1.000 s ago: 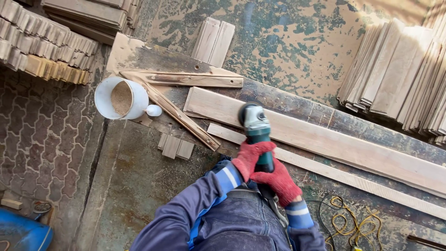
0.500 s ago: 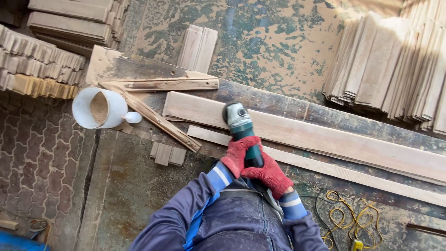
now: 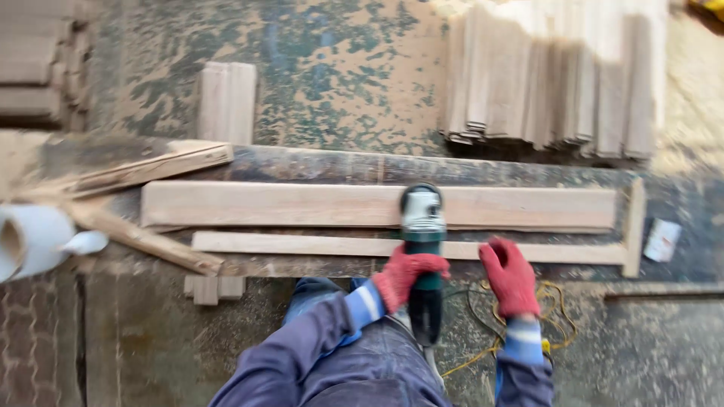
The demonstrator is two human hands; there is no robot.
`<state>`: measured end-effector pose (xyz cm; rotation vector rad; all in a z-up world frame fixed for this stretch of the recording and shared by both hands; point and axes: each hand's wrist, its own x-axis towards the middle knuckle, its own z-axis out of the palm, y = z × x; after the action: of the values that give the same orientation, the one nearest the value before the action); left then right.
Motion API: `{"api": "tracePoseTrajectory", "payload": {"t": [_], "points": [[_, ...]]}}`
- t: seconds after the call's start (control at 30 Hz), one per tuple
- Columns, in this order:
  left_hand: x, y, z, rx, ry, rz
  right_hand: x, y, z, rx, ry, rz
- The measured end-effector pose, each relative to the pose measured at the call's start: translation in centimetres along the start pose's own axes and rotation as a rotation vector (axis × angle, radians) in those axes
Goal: Sanding the surface of a wooden plank using an angle grinder equipped with a sanding disc.
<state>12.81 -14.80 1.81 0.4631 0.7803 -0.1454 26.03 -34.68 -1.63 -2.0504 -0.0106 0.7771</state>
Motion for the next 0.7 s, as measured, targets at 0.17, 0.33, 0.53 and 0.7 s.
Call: {"api": "tracePoseTrajectory", "payload": {"t": [0.17,0.33,0.53,0.7], "points": [[-2.8,2.0,-2.5,-0.145,-0.181,0.121,9.4,-2.0,-0.1,-0.863,0.322,-0.568],[-6.9,4.3,-5.2,-0.202,-0.028,0.414,12.4,-4.3,2.4,-1.020,-0.055,-0.259],[-9.8,5.1,-7.9,-0.291,0.134,0.569,12.3,0.2,1.5,-0.910,0.074,-0.369],[-10.0,3.9,-8.8,-0.293,0.206,0.583,12.1,1.4,-1.1,-0.844,0.088,-0.340]]}}
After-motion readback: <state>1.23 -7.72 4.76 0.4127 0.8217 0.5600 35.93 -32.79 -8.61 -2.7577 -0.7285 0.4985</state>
